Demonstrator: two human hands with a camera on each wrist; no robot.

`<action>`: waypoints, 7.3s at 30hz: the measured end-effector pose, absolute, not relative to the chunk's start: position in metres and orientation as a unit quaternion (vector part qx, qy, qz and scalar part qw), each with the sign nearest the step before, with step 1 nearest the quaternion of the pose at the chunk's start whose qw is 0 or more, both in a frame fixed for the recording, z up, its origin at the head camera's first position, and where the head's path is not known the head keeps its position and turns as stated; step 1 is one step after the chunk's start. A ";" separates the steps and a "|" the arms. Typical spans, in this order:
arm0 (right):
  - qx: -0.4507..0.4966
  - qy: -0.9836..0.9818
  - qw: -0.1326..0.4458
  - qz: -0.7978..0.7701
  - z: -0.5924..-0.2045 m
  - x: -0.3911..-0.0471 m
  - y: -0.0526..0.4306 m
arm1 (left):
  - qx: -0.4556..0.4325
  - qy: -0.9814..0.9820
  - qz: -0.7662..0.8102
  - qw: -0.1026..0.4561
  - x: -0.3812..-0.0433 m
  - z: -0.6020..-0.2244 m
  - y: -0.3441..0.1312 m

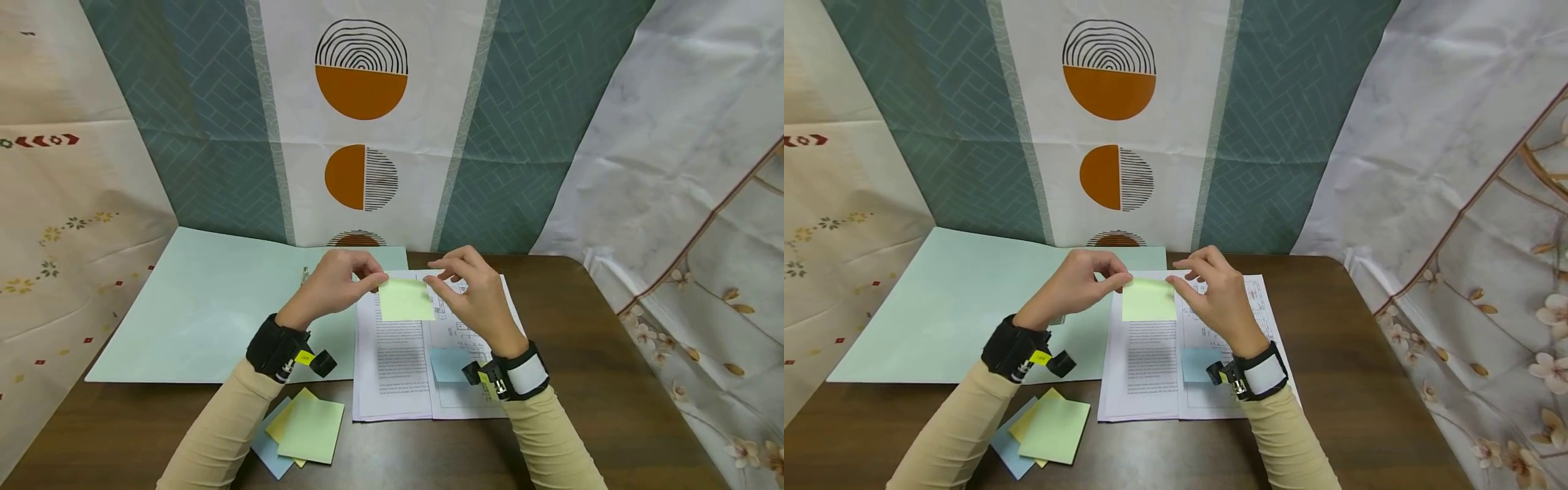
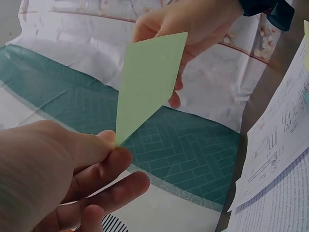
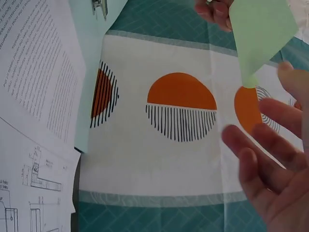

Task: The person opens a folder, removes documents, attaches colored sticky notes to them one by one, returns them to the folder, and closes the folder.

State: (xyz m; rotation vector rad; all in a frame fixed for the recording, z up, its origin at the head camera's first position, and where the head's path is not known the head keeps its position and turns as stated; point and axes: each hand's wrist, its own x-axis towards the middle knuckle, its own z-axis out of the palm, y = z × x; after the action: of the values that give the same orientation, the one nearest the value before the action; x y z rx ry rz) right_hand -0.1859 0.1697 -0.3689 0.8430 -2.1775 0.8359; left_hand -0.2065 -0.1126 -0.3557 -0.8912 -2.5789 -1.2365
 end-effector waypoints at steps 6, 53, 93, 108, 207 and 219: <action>0.324 -0.854 0.284 0.292 -0.370 -0.182 0.164 | -0.308 -0.853 -0.415 0.071 -0.204 -0.356 -0.110; 0.092 -0.942 -0.055 0.319 -0.410 -0.279 0.138 | -0.152 -0.929 -0.335 -0.049 -0.301 -0.436 -0.101; 0.040 -0.972 -0.044 0.229 -0.492 -0.331 0.142 | -0.098 -0.943 -0.309 -0.072 -0.320 -0.490 -0.092; 0.190 -0.971 -0.038 0.140 -0.428 -0.264 0.095 | -0.099 -0.942 -0.312 -0.076 -0.319 -0.488 -0.091; 0.134 -0.982 -0.125 0.057 -0.467 -0.302 0.136 | -0.326 -0.939 -0.077 0.074 -0.262 -0.465 -0.074; 0.140 -0.981 -0.128 0.051 -0.438 -0.279 0.126 | -0.301 -0.951 -0.065 0.036 -0.254 -0.452 -0.094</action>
State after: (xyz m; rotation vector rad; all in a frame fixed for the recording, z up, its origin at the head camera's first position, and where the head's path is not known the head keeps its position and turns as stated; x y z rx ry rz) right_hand -0.2790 0.1263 -0.4379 0.4792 -3.3595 0.1744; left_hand -0.2541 -0.0937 -0.4516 -0.9250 -2.9204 -0.1992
